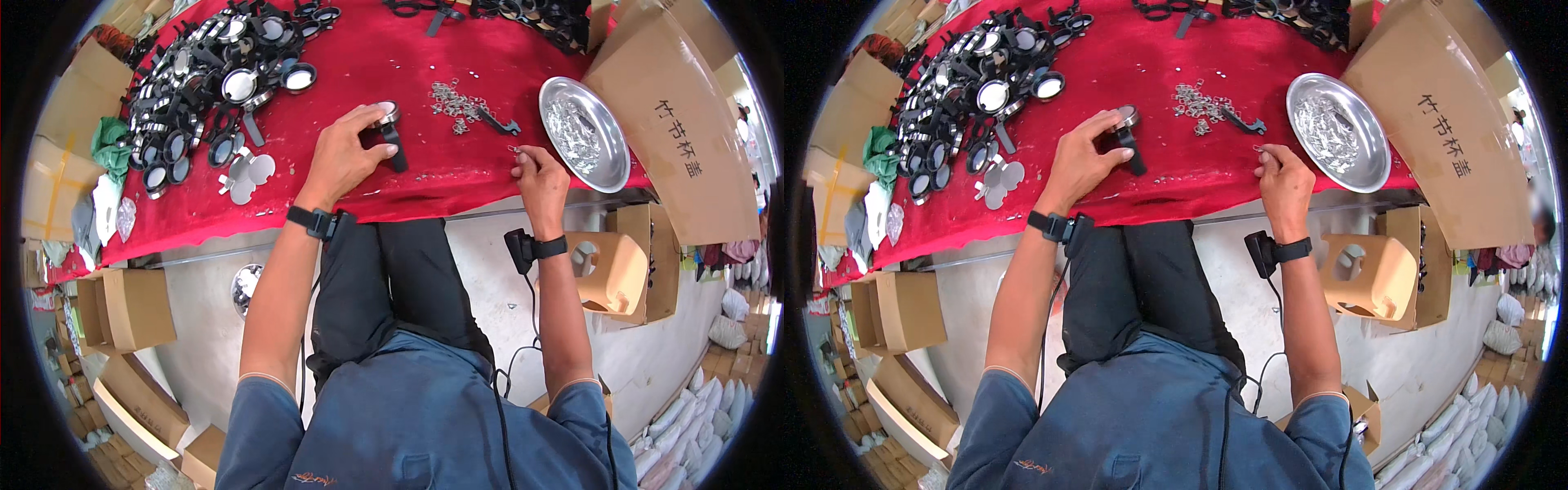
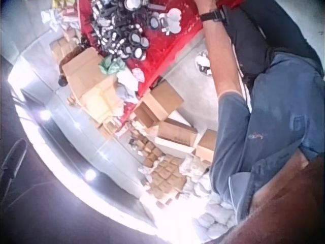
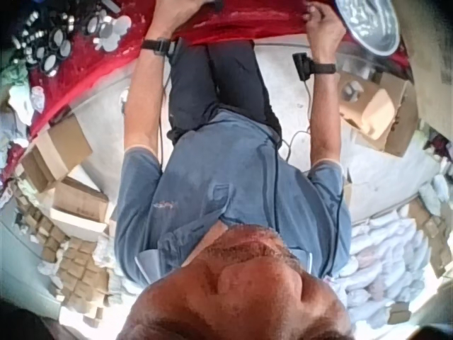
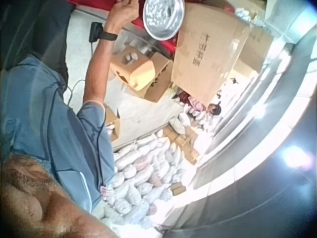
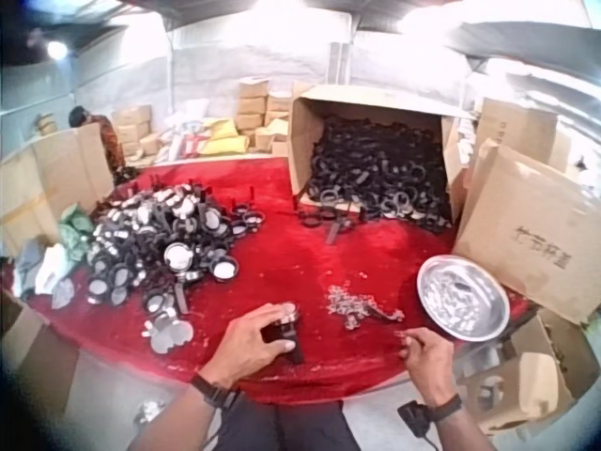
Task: Assembling small plastic and metal components at a workstation.
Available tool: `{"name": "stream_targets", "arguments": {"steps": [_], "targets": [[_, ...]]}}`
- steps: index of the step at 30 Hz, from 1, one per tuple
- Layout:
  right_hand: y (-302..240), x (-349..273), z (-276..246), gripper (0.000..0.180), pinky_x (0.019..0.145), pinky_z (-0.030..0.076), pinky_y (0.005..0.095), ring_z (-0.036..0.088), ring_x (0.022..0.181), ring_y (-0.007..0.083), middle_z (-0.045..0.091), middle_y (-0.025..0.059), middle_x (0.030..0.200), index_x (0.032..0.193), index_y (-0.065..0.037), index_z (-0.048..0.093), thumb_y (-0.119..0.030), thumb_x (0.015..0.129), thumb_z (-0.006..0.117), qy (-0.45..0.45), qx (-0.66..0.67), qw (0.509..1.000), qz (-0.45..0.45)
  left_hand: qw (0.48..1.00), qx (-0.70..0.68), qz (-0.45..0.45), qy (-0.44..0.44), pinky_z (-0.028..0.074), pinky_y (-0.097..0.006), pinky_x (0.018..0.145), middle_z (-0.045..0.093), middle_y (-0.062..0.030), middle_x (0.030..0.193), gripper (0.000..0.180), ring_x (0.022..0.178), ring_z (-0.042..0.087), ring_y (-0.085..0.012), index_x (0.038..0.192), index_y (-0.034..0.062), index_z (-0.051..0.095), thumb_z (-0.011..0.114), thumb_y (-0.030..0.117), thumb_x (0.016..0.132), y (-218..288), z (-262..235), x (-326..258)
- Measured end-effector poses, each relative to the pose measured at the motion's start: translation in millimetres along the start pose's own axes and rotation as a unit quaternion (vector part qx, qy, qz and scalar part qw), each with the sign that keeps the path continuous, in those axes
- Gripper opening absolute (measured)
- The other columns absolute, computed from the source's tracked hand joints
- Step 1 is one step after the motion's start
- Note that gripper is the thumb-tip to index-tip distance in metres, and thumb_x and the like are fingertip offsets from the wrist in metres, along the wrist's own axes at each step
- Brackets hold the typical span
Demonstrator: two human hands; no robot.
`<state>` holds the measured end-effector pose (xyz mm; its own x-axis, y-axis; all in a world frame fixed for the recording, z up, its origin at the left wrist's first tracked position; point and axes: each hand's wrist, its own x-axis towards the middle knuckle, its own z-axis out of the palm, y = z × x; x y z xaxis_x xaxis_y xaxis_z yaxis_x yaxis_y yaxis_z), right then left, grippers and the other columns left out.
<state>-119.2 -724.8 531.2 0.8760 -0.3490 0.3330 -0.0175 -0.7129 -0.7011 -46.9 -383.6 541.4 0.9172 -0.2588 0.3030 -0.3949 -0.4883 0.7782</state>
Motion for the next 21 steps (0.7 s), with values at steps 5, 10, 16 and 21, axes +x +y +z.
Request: {"name": "stream_targets", "arguments": {"steps": [5, 10, 16, 21], "targets": [[-41.2, 10.6, 25.2, 0.021, 0.061, 0.058, 0.0289, 0.072, 0.071, 0.0113, 0.078, 0.0072, 0.086, 0.119, 0.0, 0.082, -0.007, 0.104, 0.07, -0.105, 0.188, 0.974, 0.078, 0.997, -0.012, 0.025, -0.074, 0.05, -0.04, 0.12, 0.071, -0.0202, 0.145, 0.061, 0.141, 0.065, -0.036, 0.142, 0.0034, 0.072, 0.088, 0.013, 0.084, 8.9, -2.9, 19.2], [-73.1, 20.0, 80.0, 0.022, 0.07, 0.06, 0.0357, 0.074, 0.076, 0.0211, 0.078, 0.012, 0.093, 0.117, -0.005, 0.084, -0.003, 0.1, 0.07, -0.167, 0.181, 0.969, -0.024, 0.995, 0.04, 0.068, -0.057, 0.056, -0.041, 0.112, 0.075, -0.0178, 0.139, 0.057, 0.124, 0.073, -0.0353, 0.141, 0.0026, 0.071, 0.086, 0.015, 0.087, 0.4, -2.2, 24.6], [-103.4, 24.9, 101.1, 0.021, 0.072, 0.06, 0.0424, 0.074, 0.087, 0.0323, 0.073, 0.0109, 0.095, 0.107, -0.007, 0.082, 0.001, 0.091, 0.073, -0.016, 0.087, 0.935, -0.343, 0.993, 0.051, 0.054, -0.087, 0.057, -0.042, 0.109, 0.076, -0.0188, 0.134, 0.052, 0.12, 0.074, -0.0374, 0.141, 0.0036, 0.071, 0.081, 0.015, 0.091, -4.9, -7.8, 29.4], [-100.2, 27.5, 108.3, 0.023, 0.072, 0.062, 0.0407, 0.075, 0.086, 0.0286, 0.073, 0.0044, 0.097, 0.103, -0.012, 0.082, 0.0, 0.085, 0.075, -0.004, -0.007, 0.902, -0.432, 0.99, 0.073, 0.026, -0.119, 0.058, -0.044, 0.103, 0.077, -0.0192, 0.13, 0.048, 0.118, 0.074, -0.0389, 0.142, 0.0081, 0.071, 0.076, 0.022, 0.097, 1.2, -12.7, 34.0]]}}
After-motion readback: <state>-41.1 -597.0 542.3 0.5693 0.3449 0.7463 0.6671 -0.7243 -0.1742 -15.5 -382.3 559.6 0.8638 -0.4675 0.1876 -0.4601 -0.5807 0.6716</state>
